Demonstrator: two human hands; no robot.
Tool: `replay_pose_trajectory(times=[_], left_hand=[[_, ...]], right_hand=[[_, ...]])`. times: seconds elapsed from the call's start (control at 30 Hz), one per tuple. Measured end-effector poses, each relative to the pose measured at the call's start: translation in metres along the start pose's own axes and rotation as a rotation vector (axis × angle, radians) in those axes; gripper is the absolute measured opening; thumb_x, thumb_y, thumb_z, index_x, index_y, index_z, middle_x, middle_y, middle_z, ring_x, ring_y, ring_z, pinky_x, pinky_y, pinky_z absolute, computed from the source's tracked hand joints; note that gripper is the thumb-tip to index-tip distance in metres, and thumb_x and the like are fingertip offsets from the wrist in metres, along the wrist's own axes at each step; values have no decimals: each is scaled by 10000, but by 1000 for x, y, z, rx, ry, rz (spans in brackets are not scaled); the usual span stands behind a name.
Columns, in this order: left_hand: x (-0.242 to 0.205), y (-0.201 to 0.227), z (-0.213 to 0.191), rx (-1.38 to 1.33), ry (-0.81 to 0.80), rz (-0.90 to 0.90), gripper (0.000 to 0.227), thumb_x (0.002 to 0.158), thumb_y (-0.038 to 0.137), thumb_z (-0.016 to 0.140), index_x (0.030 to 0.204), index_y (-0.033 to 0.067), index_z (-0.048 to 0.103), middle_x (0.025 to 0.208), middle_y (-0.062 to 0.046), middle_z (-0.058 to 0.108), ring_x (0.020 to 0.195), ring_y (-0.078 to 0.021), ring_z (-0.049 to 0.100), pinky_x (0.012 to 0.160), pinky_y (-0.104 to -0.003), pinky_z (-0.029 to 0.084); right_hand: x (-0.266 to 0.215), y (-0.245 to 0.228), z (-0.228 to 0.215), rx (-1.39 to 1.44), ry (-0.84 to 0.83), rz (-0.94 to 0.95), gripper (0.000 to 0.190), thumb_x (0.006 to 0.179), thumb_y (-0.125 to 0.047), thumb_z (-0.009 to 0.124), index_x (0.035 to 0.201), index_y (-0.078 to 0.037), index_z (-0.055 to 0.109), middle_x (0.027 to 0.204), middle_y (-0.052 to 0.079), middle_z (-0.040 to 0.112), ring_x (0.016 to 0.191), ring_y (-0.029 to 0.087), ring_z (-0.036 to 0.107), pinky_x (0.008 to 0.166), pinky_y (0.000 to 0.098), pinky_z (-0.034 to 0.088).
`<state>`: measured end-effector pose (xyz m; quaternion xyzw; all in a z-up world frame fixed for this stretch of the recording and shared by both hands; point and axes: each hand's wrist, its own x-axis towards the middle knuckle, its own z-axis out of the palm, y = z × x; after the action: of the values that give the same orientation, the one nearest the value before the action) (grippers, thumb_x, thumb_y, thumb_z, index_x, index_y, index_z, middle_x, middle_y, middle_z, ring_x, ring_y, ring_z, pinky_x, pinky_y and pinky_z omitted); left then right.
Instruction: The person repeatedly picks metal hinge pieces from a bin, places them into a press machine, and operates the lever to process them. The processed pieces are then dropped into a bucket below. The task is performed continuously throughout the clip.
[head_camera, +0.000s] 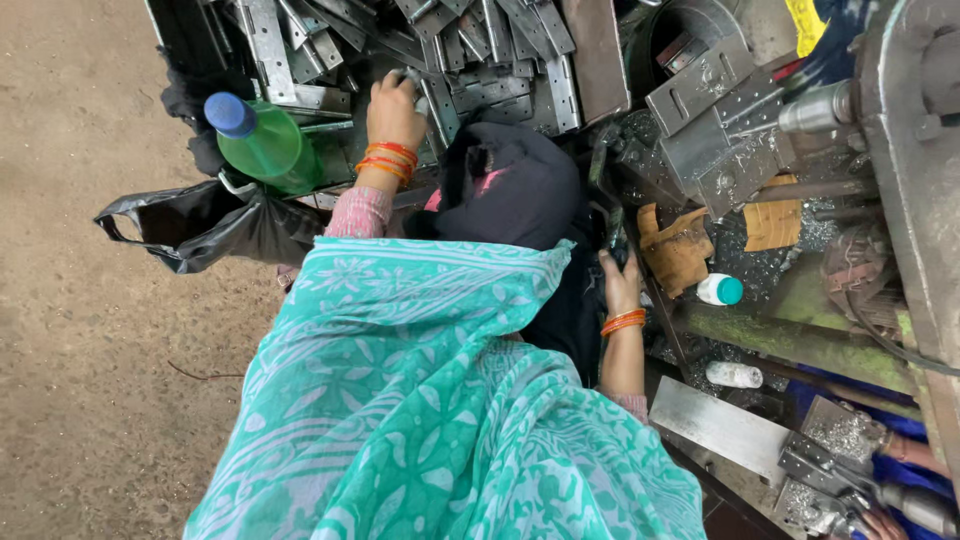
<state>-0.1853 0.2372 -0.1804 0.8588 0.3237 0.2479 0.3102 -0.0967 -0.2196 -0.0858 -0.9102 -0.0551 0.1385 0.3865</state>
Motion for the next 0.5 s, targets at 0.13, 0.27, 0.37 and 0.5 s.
replay_pose_trajectory(times=[0.13, 0.27, 0.37, 0.5], left_hand=[[-23, -24, 56, -159, -5, -288, 650, 756, 98, 821, 1343, 31, 550, 1262, -283, 599, 1078, -484, 611, 904, -518, 537], [-28, -27, 103, -201, 48, -421, 730, 671, 122, 864, 1298, 13, 507, 1229, -286, 600, 1061, -491, 622, 876, -525, 543], [-23, -32, 110, -181, 56, -539, 756, 685, 129, 862, 1347, 30, 511, 1163, -269, 662, 1060, -480, 647, 906, -523, 537], [-23, -39, 83, -259, 261, -420, 790, 711, 25, 718, 1469, 10, 496, 1107, -263, 728, 1013, -434, 715, 934, -470, 561]], right_hand=[[-11, -16, -4, -213, 57, -19, 890, 843, -367, 738, 1564, -12, 354, 1345, 265, 627, 1226, 369, 626, 1057, 415, 459], [-17, -28, -7, -284, 68, -70, 944, 853, -347, 778, 1601, -33, 295, 1406, 302, 582, 1276, 427, 589, 1081, 453, 441], [-20, -39, -9, -295, 37, 0, 1003, 822, -336, 781, 1616, -74, 226, 1413, 301, 564, 1277, 431, 586, 1081, 455, 445], [-19, -44, -21, -241, 8, -128, 1046, 810, -304, 784, 1631, -81, 174, 1431, 315, 545, 1325, 453, 540, 1106, 470, 422]])
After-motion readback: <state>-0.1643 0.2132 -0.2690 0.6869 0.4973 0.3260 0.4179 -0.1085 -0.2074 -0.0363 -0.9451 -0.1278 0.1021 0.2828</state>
